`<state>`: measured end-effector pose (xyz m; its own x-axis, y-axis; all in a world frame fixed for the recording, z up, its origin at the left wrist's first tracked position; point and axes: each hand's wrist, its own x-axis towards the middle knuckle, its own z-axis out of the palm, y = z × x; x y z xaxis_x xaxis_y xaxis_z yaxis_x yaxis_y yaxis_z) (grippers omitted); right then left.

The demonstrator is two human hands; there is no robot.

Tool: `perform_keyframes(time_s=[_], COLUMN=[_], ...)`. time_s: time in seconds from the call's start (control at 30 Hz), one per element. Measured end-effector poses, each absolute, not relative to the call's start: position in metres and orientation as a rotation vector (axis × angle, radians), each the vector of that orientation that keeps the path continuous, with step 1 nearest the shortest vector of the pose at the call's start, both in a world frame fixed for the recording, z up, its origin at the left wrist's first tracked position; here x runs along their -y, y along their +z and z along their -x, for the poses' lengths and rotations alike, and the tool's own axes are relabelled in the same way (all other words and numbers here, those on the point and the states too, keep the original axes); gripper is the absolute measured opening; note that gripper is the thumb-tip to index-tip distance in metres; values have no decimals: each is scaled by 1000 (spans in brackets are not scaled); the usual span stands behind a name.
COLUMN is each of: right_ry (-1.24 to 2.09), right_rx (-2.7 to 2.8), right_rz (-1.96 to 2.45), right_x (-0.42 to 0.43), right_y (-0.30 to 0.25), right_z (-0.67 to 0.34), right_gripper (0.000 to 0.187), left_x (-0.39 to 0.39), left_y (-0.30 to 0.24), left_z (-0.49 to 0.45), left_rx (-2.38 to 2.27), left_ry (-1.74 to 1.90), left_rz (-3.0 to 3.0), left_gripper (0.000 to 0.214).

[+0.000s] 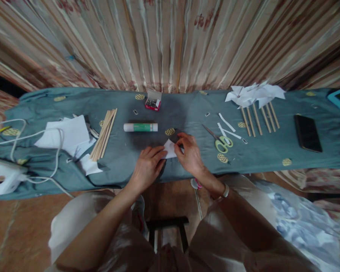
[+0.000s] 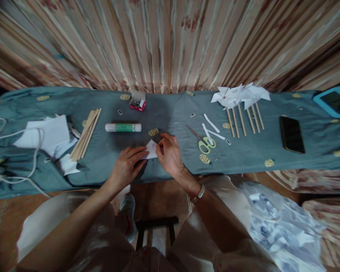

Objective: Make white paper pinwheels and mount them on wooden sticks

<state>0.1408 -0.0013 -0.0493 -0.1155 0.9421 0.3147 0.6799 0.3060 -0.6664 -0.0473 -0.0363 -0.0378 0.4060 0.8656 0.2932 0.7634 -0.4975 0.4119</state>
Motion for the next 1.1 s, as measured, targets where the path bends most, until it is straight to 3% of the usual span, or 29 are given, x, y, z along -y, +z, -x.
perform_keyframes(time_s=[0.4,1.1], right_ry=[431,391], right_rx=[1869,1888], right_rz=[1452,1485], right_x=[1,2], right_y=[-51,-52], right_z=[-140,-139], right_gripper=[10,11], left_x=[38,61], left_y=[-35,-52], left_z=[41,25], left_rx=[-1363,-1247], left_ry=[829,613], left_rz=[-2665,-2721], left_gripper=[25,64])
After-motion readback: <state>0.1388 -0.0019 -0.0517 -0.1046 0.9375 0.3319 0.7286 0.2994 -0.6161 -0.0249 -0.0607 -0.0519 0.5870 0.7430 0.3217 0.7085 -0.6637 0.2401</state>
